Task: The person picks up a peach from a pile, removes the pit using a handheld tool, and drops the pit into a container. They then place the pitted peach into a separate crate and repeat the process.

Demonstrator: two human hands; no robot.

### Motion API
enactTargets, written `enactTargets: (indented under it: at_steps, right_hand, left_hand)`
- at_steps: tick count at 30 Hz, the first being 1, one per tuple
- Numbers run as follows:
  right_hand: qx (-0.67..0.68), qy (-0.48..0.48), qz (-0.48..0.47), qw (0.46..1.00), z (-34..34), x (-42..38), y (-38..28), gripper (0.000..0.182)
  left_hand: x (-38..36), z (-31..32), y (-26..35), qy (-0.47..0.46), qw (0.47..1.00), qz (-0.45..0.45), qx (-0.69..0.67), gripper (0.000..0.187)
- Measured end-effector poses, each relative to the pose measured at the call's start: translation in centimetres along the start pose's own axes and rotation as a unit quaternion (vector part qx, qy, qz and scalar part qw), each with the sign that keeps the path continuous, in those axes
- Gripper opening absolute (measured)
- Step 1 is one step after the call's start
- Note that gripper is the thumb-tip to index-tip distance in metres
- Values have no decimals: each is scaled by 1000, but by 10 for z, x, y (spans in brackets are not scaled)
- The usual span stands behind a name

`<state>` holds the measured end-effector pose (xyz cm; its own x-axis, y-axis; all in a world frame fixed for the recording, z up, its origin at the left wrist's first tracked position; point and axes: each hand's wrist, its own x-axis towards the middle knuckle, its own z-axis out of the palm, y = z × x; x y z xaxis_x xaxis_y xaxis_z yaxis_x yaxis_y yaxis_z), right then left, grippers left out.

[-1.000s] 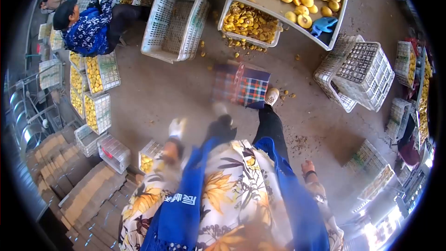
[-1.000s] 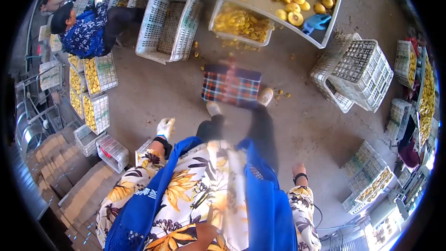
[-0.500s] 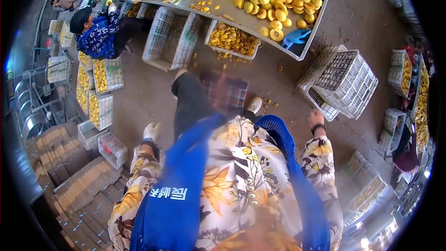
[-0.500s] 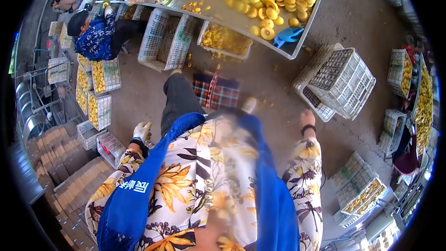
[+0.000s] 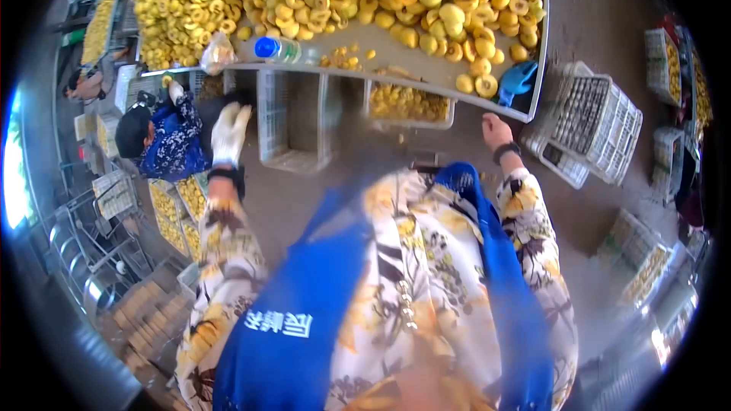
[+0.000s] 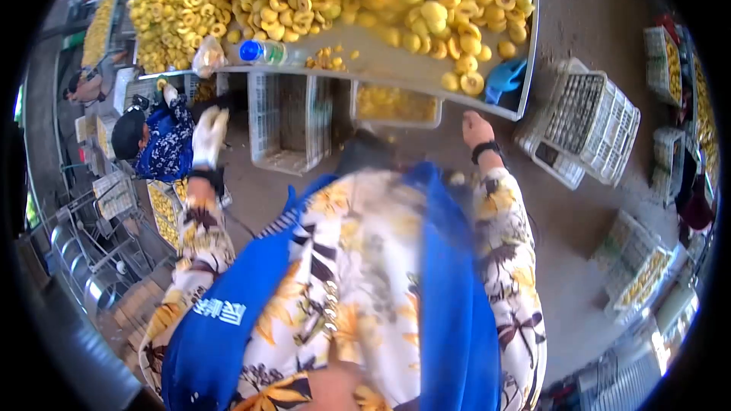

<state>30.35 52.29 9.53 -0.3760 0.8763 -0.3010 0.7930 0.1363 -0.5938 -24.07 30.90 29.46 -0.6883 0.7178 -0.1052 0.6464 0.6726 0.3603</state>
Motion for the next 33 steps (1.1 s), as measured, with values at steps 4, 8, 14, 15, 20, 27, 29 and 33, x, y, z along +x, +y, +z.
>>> enactTargets:
  at_steps: [4, 8, 14, 15, 20, 27, 29, 33]
  right_hand:
    - [-52, -71, 24, 996, 32, 14, -43, 20]
    - [-107, -180, -14, 978, 59, 39, -60, 28]
    - [-151, -269, -91, 947, 57, 80, -60, 27]
    - [-131, -296, -97, 941, 56, 80, -58, 26]
    - [-104, -459, -160, 867, -18, 105, -143, 24]
    - [-90, -498, -30, 862, 110, 111, -91, 23]
    - [-104, -517, 2, 850, 191, 72, -22, 24]
    - [-69, -567, 57, 819, 236, 84, -7, 31]
  left_hand:
    - [57, 34, 64, -93, 990, 89, -51, 42]
    - [44, 79, 102, -222, 972, 68, -30, 41]
    - [-13, 119, 123, -245, 968, -43, 11, 39]
    - [-30, 125, 119, -222, 972, -76, 7, 38]
    - [-48, 139, 136, -223, 966, -132, 10, 37]
    - [52, 228, 105, -132, 991, 31, -9, 36]
    - [82, 257, 108, -130, 989, 67, 0, 28]
    - [114, 334, 88, -58, 972, 226, -17, 21]
